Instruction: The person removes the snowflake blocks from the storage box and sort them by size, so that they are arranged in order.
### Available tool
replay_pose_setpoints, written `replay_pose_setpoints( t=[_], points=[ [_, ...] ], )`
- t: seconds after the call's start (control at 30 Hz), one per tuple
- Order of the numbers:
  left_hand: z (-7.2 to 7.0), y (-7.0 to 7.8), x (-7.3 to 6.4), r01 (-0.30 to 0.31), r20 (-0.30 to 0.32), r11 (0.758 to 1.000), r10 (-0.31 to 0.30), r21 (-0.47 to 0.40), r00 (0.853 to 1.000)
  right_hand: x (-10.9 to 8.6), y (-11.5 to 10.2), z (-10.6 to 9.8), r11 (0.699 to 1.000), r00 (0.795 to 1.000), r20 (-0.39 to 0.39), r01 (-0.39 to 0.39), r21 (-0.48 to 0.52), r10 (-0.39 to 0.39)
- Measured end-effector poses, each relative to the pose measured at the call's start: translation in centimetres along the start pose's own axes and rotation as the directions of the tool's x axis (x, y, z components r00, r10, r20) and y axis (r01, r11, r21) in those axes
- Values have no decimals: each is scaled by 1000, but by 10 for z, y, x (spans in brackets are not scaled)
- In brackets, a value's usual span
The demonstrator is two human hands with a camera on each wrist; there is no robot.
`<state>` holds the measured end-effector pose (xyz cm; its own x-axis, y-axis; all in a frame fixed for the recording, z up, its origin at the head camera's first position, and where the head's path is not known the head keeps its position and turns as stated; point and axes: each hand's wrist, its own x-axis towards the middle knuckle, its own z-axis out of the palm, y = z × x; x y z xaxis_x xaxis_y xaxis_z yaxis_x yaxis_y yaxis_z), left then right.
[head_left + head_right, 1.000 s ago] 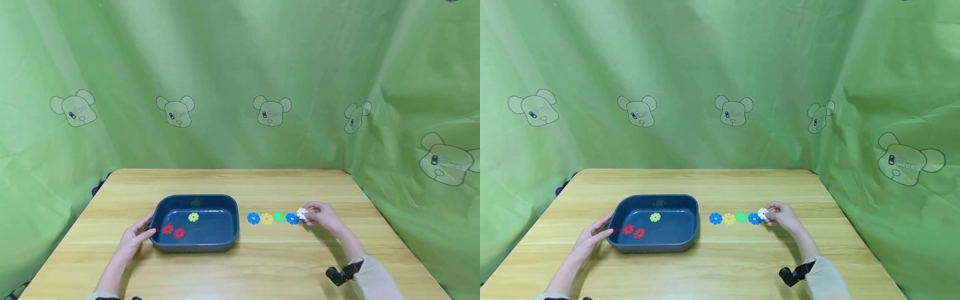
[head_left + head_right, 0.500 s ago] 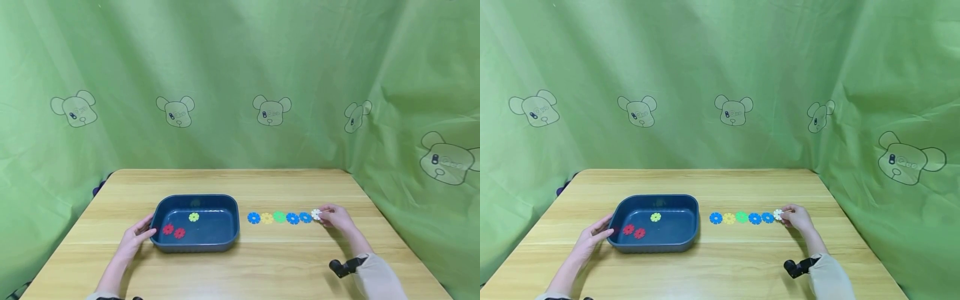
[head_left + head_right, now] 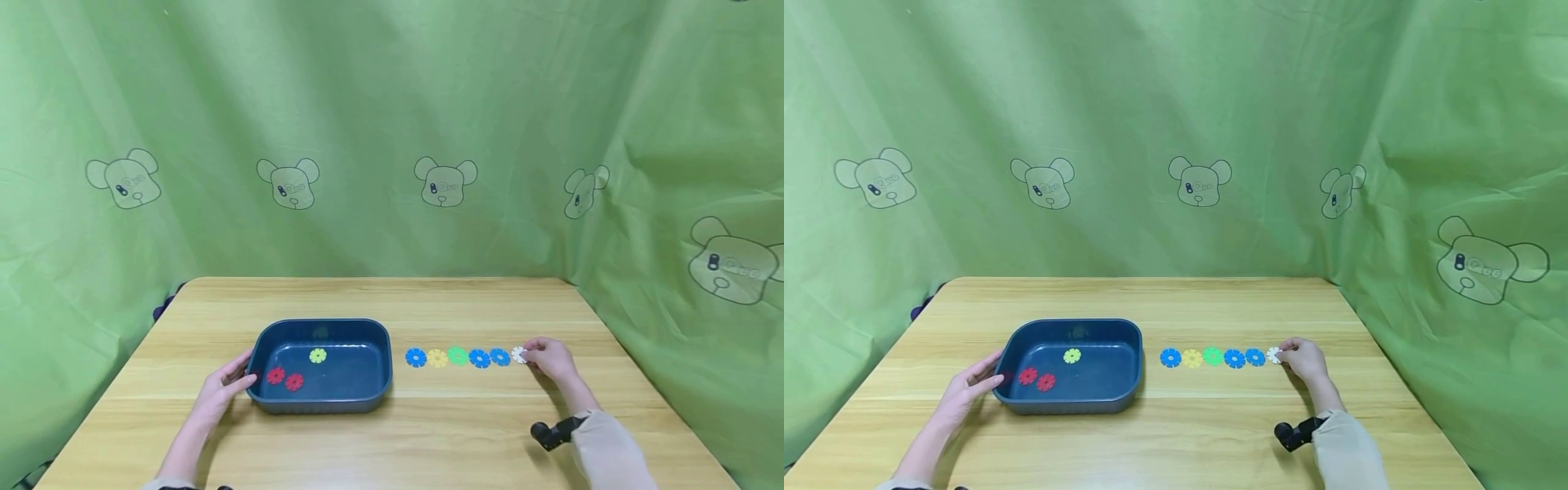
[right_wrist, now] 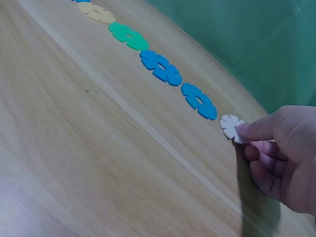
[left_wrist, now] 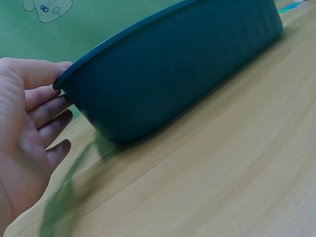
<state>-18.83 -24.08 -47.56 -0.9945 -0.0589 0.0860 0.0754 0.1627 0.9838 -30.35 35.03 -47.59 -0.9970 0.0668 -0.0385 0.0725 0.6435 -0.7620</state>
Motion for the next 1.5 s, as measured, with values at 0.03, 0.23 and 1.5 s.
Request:
replay_pose_setpoints(
  t=[0.03, 0.23, 1.5],
  points=[
    [0, 0, 0, -1, -1, 1000, 1, -2, 1000, 0, -1, 0, 1000, 1000, 1, 6, -15, -6],
    [-1, 0, 0, 9, 8, 1000, -9, 2, 1000, -2, -2, 0, 996, 1000, 0, 18, -89, -18],
    [-3, 1, 2, 46, 16, 999, -47, 18, 999, -10, -119, 19, 968, 960, 136, 231, 99, -244]
  ],
)
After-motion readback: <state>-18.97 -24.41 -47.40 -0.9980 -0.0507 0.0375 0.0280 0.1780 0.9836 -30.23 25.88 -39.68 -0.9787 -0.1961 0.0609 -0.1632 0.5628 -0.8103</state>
